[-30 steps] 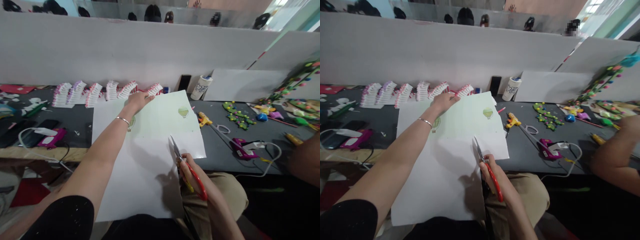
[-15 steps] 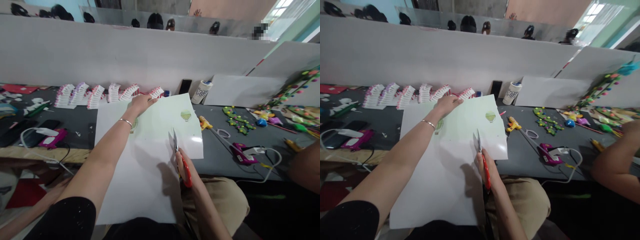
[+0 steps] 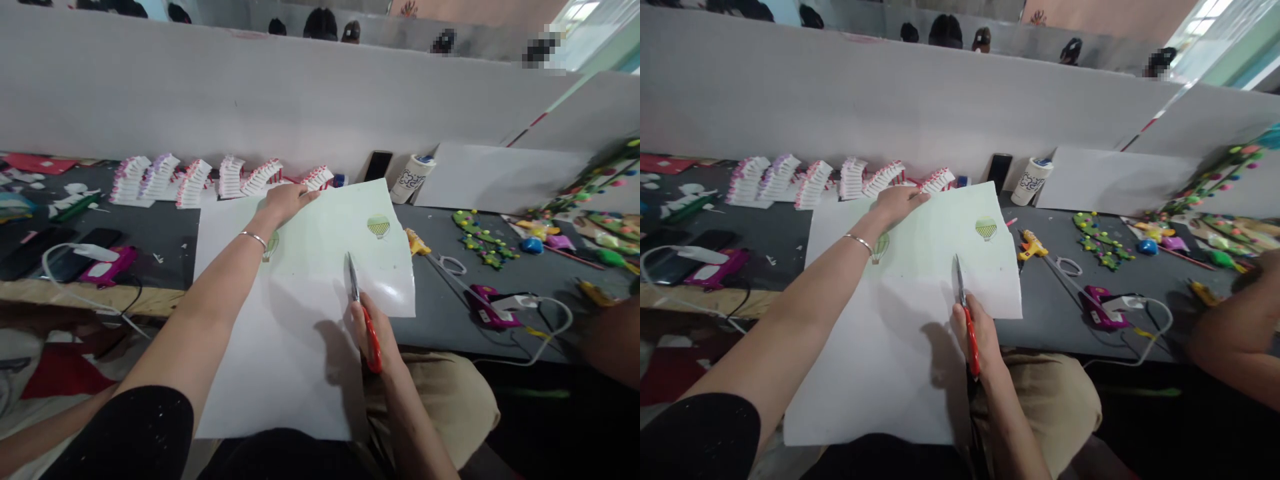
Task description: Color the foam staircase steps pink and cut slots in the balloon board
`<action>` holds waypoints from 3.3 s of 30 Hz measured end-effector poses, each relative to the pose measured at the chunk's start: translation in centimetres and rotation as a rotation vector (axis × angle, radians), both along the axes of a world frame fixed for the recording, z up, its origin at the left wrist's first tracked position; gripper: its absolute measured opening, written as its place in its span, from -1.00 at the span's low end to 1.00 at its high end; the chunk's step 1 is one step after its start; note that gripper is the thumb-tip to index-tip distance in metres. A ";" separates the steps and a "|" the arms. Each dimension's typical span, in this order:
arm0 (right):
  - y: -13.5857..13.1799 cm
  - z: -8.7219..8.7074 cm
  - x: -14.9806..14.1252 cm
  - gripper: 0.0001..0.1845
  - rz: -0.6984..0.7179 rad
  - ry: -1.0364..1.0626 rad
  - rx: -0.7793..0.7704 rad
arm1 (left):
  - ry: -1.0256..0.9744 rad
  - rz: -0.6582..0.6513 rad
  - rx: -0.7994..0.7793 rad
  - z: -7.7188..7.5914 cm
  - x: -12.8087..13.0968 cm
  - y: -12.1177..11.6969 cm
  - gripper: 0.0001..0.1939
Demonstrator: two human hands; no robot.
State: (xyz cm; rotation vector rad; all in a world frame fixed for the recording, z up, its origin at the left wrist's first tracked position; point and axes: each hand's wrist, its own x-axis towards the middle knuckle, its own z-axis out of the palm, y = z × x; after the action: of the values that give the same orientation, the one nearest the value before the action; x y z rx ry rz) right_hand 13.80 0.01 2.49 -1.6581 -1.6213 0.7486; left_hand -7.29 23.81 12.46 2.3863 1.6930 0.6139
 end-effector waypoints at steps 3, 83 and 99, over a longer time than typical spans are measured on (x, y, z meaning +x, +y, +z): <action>-0.1 -0.1 0.0 -0.48 -0.004 0.008 0.010 | 0.022 -0.008 0.006 0.2 0.0 -0.3 -0.45; 3.0 0.8 -0.2 -0.43 -0.069 0.055 -0.036 | 0.035 -0.021 0.000 0.8 0.7 -0.6 -0.41; 2.9 1.6 -0.2 -0.45 -0.085 0.050 -0.036 | 0.013 -0.014 -0.018 1.4 1.0 -1.2 -0.44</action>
State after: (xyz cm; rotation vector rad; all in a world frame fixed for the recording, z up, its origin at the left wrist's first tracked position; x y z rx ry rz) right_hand 13.58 2.95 4.12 -1.7096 -1.5009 0.7742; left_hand -6.27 22.56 13.87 2.3935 1.6780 0.5794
